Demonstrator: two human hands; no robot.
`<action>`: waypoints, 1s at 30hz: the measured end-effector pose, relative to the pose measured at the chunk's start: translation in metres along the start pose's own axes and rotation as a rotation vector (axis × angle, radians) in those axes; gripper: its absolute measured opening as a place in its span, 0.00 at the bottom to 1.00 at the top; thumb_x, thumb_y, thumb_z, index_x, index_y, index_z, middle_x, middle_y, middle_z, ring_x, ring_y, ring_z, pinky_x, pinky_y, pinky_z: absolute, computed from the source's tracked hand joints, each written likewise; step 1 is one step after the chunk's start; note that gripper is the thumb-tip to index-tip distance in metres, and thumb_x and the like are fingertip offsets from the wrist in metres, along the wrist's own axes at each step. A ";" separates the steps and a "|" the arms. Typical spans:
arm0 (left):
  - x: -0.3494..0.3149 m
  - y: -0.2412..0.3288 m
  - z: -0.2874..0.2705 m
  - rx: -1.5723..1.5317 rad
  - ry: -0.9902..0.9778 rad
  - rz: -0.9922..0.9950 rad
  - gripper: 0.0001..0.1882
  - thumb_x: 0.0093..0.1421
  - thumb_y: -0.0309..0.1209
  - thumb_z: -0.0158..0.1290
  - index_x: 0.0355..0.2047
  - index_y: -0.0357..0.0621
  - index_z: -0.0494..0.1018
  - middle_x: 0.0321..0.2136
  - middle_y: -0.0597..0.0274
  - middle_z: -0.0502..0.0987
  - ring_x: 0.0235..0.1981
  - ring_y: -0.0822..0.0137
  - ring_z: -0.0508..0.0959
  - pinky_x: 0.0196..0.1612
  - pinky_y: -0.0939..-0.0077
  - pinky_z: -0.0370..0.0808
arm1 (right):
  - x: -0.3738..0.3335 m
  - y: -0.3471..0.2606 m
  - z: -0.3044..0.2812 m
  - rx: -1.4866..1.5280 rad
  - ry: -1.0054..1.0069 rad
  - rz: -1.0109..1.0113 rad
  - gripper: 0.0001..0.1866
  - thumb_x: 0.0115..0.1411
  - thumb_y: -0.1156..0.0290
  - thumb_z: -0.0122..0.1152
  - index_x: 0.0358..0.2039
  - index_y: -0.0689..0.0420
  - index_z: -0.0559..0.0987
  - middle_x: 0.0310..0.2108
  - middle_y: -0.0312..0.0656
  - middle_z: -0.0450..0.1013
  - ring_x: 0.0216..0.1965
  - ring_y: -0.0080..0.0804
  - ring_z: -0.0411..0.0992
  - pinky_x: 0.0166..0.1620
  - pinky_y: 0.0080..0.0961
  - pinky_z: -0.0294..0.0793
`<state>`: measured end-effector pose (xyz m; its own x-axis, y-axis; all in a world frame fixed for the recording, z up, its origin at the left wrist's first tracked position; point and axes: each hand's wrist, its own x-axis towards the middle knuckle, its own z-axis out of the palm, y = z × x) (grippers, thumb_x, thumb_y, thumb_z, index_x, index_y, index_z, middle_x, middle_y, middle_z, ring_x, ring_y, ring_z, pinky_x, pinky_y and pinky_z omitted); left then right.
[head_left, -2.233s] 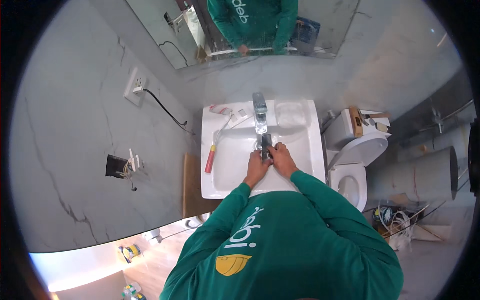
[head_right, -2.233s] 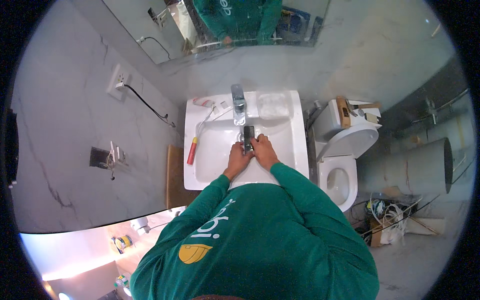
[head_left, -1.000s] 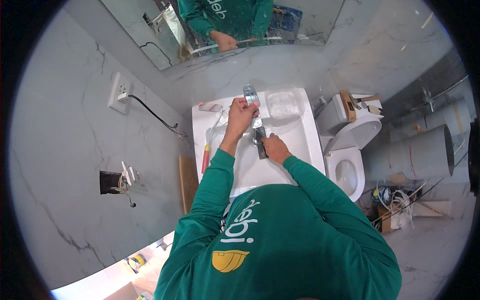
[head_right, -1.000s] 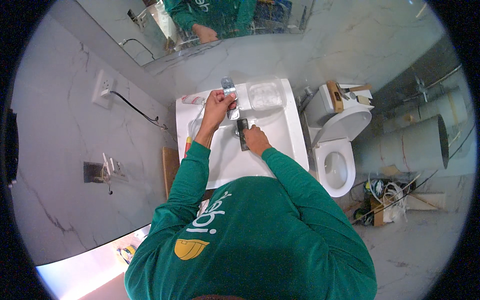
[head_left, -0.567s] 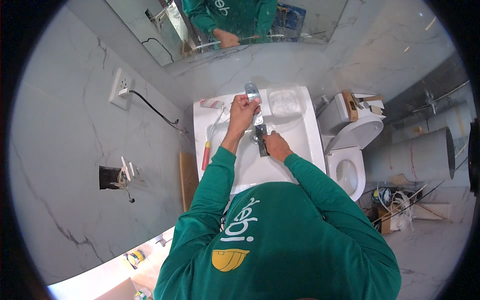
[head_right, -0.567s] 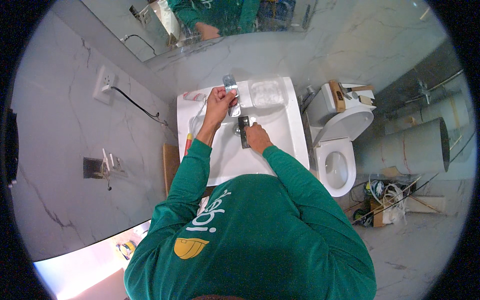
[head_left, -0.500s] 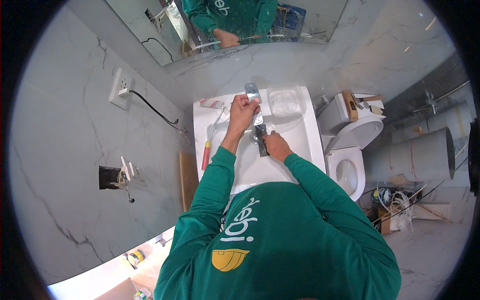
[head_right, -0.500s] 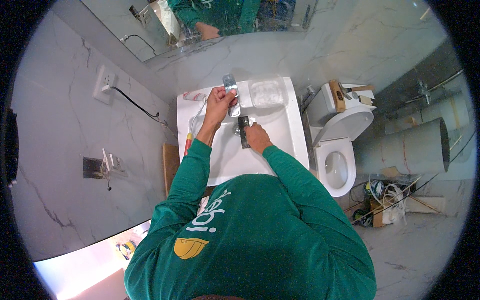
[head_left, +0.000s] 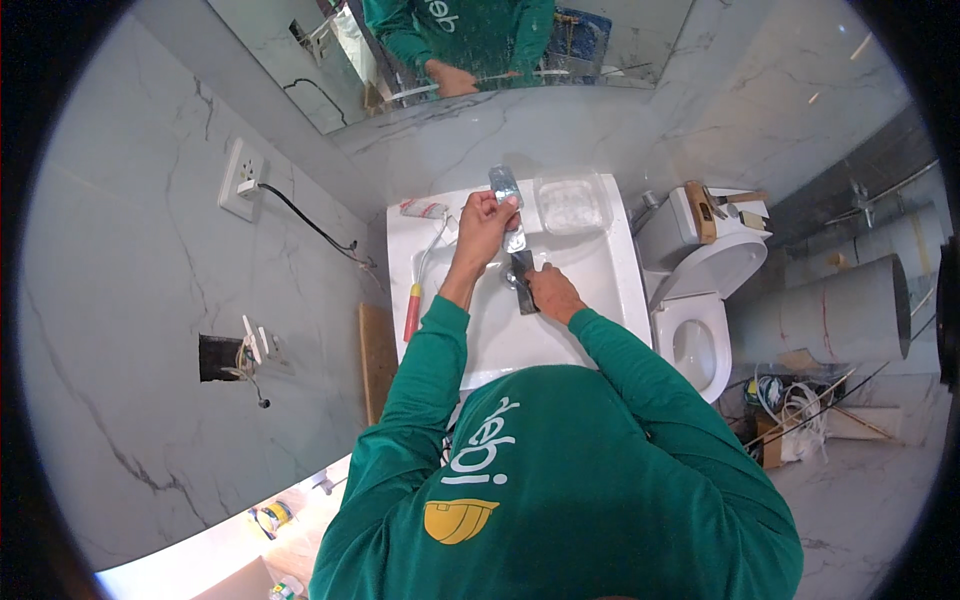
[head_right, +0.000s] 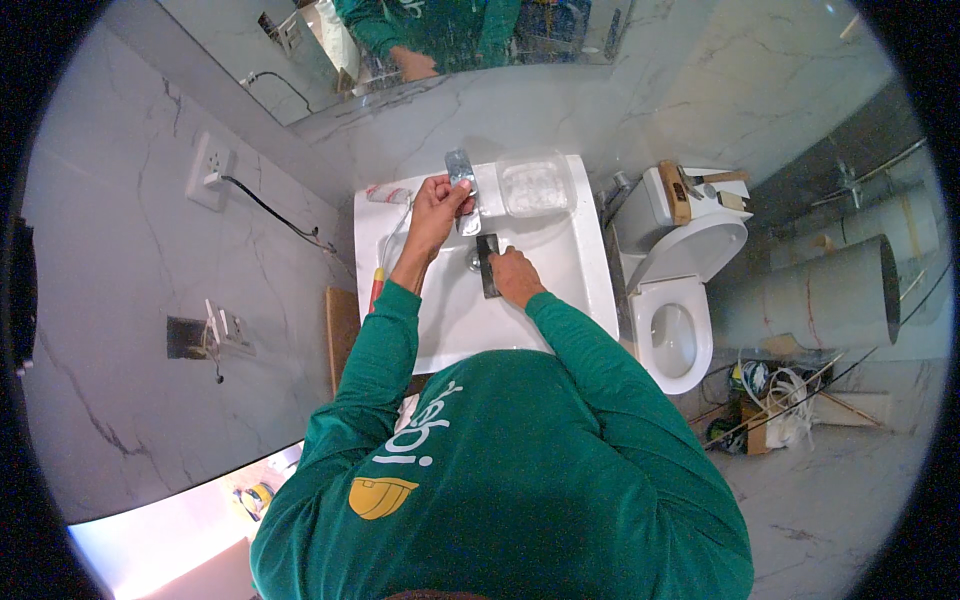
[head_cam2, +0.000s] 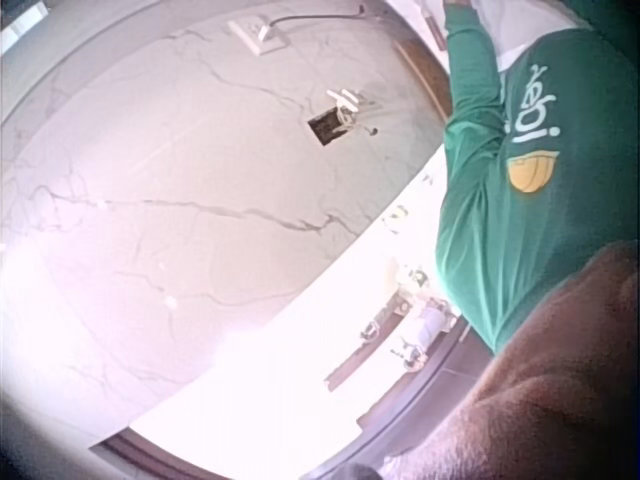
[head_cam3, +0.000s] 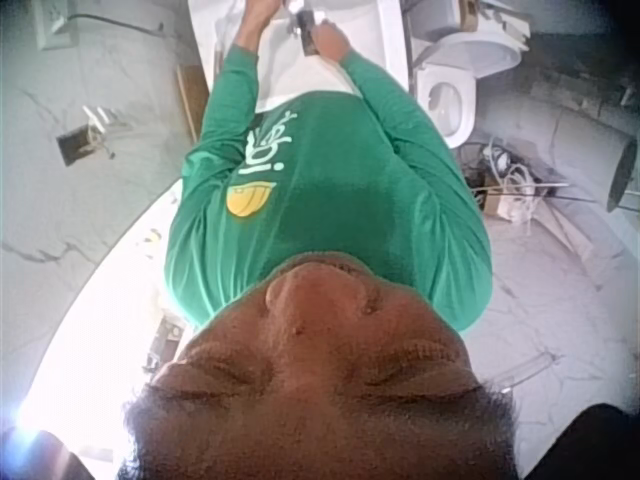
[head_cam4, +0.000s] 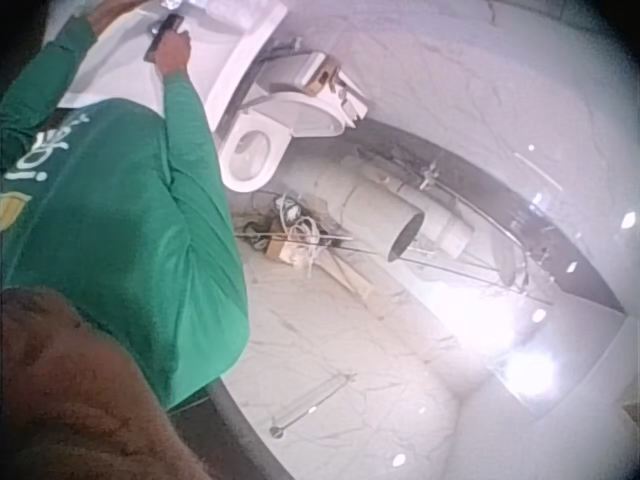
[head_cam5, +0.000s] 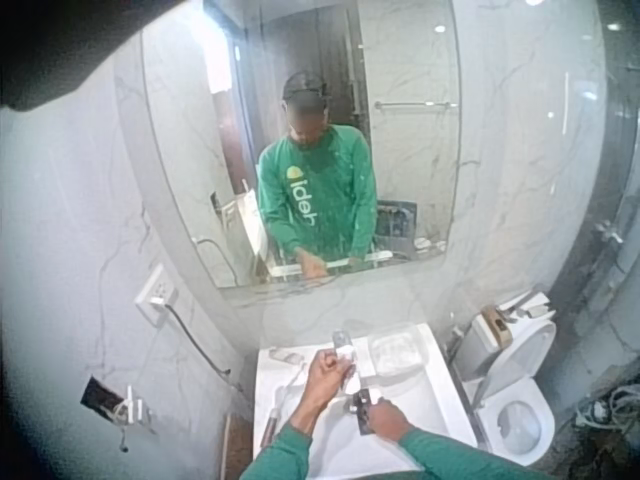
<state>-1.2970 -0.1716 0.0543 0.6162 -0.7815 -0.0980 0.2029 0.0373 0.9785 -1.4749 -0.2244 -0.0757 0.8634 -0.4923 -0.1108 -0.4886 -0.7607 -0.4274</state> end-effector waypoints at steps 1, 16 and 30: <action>0.000 0.000 -0.001 0.001 -0.003 0.010 0.24 0.67 0.35 0.64 0.53 0.30 0.66 0.35 0.58 0.80 0.33 0.73 0.81 0.38 0.79 0.80 | 0.001 0.000 0.000 -0.003 -0.003 -0.009 0.13 0.66 0.70 0.52 0.45 0.58 0.82 0.42 0.59 0.75 0.44 0.59 0.78 0.46 0.51 0.82; -0.121 -0.146 -0.011 0.772 0.025 -0.182 0.29 0.55 0.45 0.72 0.44 0.33 0.74 0.31 0.51 0.82 0.32 0.51 0.83 0.38 0.57 0.78 | -0.001 0.016 0.001 0.123 0.024 0.005 0.15 0.73 0.68 0.50 0.56 0.58 0.75 0.41 0.71 0.72 0.37 0.71 0.77 0.42 0.57 0.79; -0.113 -0.162 -0.014 0.906 -0.050 -0.090 0.23 0.53 0.49 0.70 0.31 0.40 0.79 0.28 0.49 0.83 0.35 0.45 0.84 0.38 0.51 0.78 | 0.019 0.015 0.003 0.096 -0.022 0.016 0.16 0.72 0.65 0.51 0.56 0.56 0.73 0.40 0.69 0.72 0.37 0.70 0.76 0.42 0.61 0.78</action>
<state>-1.3888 -0.0810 -0.0960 0.5893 -0.7843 -0.1939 -0.4394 -0.5125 0.7377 -1.4654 -0.2436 -0.0866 0.8585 -0.4941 -0.1375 -0.4891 -0.7083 -0.5090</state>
